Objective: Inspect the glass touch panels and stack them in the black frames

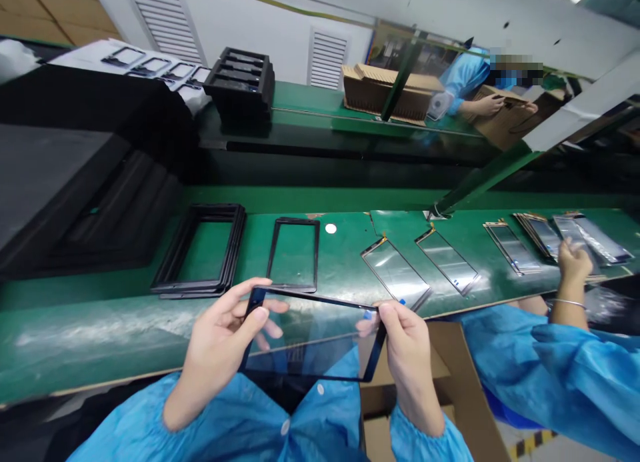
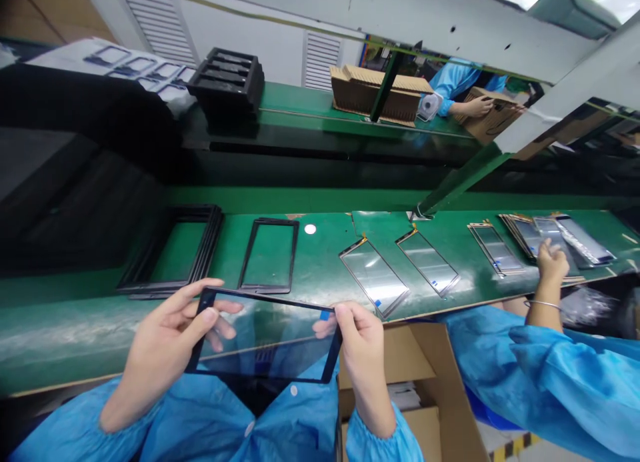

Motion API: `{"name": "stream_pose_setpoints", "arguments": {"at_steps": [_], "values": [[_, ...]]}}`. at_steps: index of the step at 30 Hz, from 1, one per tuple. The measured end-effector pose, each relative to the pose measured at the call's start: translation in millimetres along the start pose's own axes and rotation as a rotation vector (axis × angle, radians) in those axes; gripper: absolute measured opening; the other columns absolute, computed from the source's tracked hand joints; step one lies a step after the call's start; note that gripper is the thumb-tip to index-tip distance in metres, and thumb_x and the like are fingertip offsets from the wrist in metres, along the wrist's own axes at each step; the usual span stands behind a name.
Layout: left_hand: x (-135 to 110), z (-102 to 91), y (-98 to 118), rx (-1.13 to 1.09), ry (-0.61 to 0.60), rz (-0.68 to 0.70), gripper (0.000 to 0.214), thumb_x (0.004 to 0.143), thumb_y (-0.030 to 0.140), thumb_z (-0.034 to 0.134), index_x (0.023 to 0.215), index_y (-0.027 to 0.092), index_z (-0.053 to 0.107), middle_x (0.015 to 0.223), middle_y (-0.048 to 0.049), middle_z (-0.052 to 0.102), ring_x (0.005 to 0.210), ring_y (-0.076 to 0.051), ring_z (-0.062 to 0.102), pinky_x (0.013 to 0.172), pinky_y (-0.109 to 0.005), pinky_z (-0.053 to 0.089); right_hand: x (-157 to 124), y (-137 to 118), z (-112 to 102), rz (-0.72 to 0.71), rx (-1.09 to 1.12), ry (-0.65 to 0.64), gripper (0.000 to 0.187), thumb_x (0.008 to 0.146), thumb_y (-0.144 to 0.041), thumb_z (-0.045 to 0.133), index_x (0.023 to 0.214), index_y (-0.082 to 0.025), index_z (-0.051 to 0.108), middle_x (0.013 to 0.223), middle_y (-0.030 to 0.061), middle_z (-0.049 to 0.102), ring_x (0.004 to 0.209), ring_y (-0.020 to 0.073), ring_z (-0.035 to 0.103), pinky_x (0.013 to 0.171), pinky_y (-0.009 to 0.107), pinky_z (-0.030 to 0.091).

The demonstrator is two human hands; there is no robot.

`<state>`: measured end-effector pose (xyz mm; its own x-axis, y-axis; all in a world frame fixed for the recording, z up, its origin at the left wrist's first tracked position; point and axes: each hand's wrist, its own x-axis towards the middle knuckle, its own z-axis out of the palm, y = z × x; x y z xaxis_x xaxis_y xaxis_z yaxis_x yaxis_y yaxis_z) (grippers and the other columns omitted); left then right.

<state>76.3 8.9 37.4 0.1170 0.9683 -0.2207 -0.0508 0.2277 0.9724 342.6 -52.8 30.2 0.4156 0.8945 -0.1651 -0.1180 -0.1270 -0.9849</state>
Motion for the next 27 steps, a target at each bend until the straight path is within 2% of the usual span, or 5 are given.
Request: {"name": "stream_pose_setpoints", "arguments": {"at_steps": [13,17,22,24,27], "values": [[-6,3.2,-2,0.003,0.039,0.014,0.042,0.092,0.042,0.079,0.125,0.02,0.063,0.089,-0.0059,0.084,0.059,-0.02,0.075,0.047,-0.028,0.063,-8,6,-3,-0.052,-0.009,0.042,0.044,0.099,-0.056,0.068,0.075,-0.02,0.077,0.061,0.0047,0.078,0.054,0.023,0.077,0.056,0.029,0.062],[-3,1.5,-6,0.064,0.012,0.038,0.041,0.097,0.043,0.072,0.128,0.02,0.061,0.093,-0.0086,0.084,0.059,-0.022,0.076,0.045,-0.029,0.061,-10,8,-6,-0.073,0.051,0.012,0.033,0.096,-0.049,0.073,0.109,-0.021,0.082,0.066,0.0042,0.08,0.062,0.0257,0.081,0.06,0.032,0.065],[9,3.9,9,0.633,-0.083,0.549,0.041,0.102,0.029,0.063,0.143,0.027,0.064,0.155,-0.0115,0.063,0.135,-0.032,0.066,0.116,-0.053,0.052,-18,0,-2,-0.121,-0.032,-0.004,0.018,0.095,-0.038,0.076,0.101,-0.022,0.083,0.068,0.0049,0.082,0.062,0.0244,0.082,0.062,0.03,0.066],[17,7.1,18,0.849,-0.229,0.766,0.035,0.101,0.027,0.066,0.136,0.028,0.071,0.148,-0.0071,0.069,0.14,-0.033,0.06,0.13,-0.061,0.028,-21,-2,1,-0.134,-0.068,-0.013,0.017,0.095,-0.037,0.076,0.1,-0.022,0.083,0.066,0.0045,0.081,0.066,0.0253,0.083,0.065,0.031,0.067],[27,13.0,28,0.92,-0.434,0.88,0.019,0.105,0.028,0.064,0.116,0.024,0.079,0.11,-0.0028,0.084,0.11,-0.025,0.075,0.127,-0.056,0.034,-24,-4,4,-0.135,-0.097,-0.014,0.017,0.096,-0.037,0.076,0.1,-0.022,0.084,0.066,0.0045,0.081,0.063,0.0244,0.082,0.065,0.03,0.068]]}}
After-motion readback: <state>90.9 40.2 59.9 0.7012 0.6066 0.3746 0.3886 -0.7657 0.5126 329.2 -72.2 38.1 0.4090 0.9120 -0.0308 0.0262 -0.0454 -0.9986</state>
